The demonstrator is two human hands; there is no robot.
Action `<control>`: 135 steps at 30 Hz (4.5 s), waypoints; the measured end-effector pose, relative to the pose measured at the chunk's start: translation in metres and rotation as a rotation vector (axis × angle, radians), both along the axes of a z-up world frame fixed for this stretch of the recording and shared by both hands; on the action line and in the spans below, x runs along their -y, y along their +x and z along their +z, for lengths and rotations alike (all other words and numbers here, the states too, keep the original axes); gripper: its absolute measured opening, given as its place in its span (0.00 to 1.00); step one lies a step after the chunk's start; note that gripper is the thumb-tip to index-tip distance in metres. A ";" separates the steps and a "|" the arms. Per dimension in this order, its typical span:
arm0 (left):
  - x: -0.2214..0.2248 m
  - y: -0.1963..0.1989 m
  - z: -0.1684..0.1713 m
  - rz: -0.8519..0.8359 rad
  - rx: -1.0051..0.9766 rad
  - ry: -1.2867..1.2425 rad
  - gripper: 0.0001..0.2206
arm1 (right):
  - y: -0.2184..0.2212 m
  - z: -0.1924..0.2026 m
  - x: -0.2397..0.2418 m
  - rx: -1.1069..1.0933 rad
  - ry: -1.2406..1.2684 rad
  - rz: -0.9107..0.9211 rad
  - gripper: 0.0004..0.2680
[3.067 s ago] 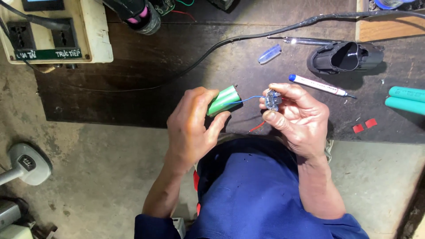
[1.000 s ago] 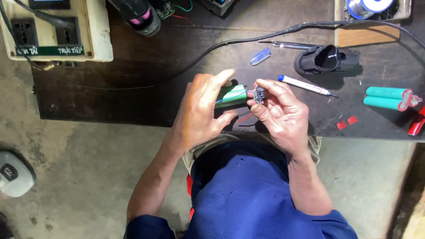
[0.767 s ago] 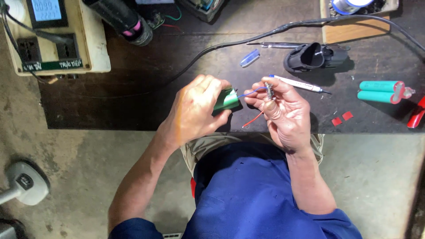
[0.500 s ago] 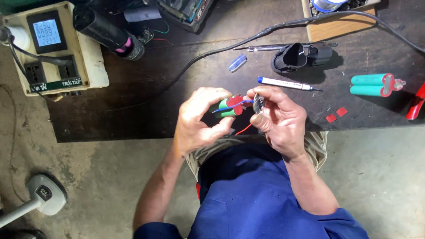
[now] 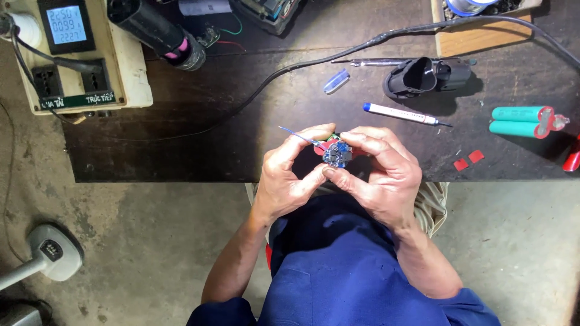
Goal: Assembling a battery pack by connecting a BMS circuit board to lithium-ion batteries on a repair bench.
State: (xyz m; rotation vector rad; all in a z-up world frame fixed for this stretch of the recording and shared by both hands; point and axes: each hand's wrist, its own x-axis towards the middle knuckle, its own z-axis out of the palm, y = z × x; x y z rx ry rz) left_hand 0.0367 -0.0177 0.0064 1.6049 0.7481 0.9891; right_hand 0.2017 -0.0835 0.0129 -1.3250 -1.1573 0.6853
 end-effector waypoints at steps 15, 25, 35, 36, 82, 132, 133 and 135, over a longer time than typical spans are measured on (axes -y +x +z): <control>-0.016 -0.016 0.002 -0.049 0.192 -0.340 0.14 | -0.012 0.008 -0.006 0.145 0.008 -0.015 0.17; -0.021 -0.005 0.011 0.052 0.193 -0.408 0.10 | -0.002 -0.012 0.004 -0.133 -0.079 0.083 0.23; -0.020 -0.004 0.012 0.044 0.209 -0.420 0.10 | 0.005 -0.029 0.014 -0.246 -0.052 0.092 0.22; -0.020 -0.004 0.012 0.043 0.211 -0.424 0.10 | 0.005 -0.029 0.014 -0.236 -0.051 0.082 0.20; -0.022 0.001 0.012 -0.043 0.237 -0.508 0.09 | -0.010 -0.010 0.007 -0.110 0.065 -0.116 0.07; 0.026 0.024 0.000 0.569 -0.201 0.601 0.16 | -0.024 0.007 -0.005 0.163 0.080 -0.173 0.14; 0.027 0.027 -0.001 0.600 -0.202 0.608 0.16 | -0.025 0.007 -0.005 0.161 0.082 -0.173 0.14; 0.025 0.029 -0.004 0.610 -0.176 0.606 0.14 | -0.026 0.006 -0.005 0.160 0.088 -0.187 0.14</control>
